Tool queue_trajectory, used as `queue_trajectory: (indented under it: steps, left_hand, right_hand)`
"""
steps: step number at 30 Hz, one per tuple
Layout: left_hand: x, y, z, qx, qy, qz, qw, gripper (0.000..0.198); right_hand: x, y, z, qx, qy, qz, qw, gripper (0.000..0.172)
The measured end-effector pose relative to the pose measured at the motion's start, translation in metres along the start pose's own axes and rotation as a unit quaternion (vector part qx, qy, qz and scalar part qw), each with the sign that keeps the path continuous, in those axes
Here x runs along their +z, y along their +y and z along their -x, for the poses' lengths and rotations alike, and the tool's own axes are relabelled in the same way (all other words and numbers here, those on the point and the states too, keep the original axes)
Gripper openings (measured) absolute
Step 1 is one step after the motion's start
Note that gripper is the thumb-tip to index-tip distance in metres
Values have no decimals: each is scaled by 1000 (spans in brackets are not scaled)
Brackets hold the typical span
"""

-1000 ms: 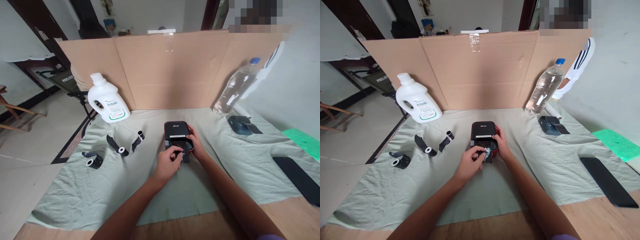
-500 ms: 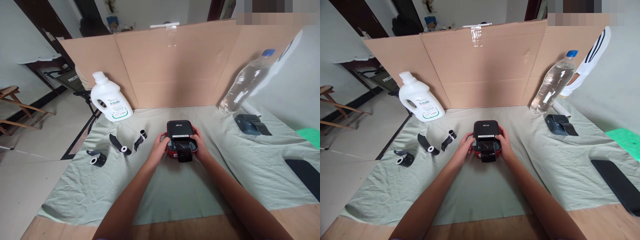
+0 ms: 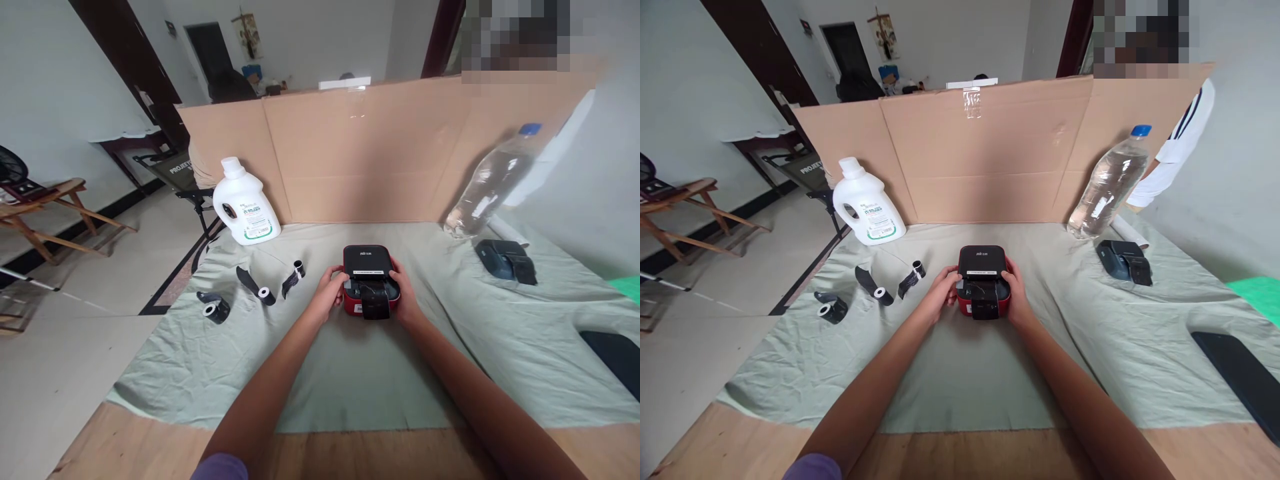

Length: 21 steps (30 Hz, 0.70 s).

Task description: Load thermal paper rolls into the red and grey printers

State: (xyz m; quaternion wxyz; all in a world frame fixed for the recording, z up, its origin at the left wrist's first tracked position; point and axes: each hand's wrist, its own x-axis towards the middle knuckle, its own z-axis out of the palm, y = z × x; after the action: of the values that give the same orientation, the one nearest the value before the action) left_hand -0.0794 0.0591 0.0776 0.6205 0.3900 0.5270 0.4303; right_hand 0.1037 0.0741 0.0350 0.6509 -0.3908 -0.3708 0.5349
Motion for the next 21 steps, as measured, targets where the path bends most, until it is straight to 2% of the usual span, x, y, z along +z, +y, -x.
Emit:
queue_trajectory:
  steps: [11, 17, 21]
  left_hand:
    - [0, 0, -3, 10, 4, 5, 1000, 41]
    - [9, -5, 2, 48, 47, -3, 998, 40]
    - [6, -12, 2, 115, 82, -37, 989, 31]
  right_hand:
    - [-3, 1, -4, 6, 31, 19, 999, 49]
    - [-7, 3, 0, 11, 39, 37, 998, 49]
    - [-20, 9, 10, -36, -3, 72, 997, 46]
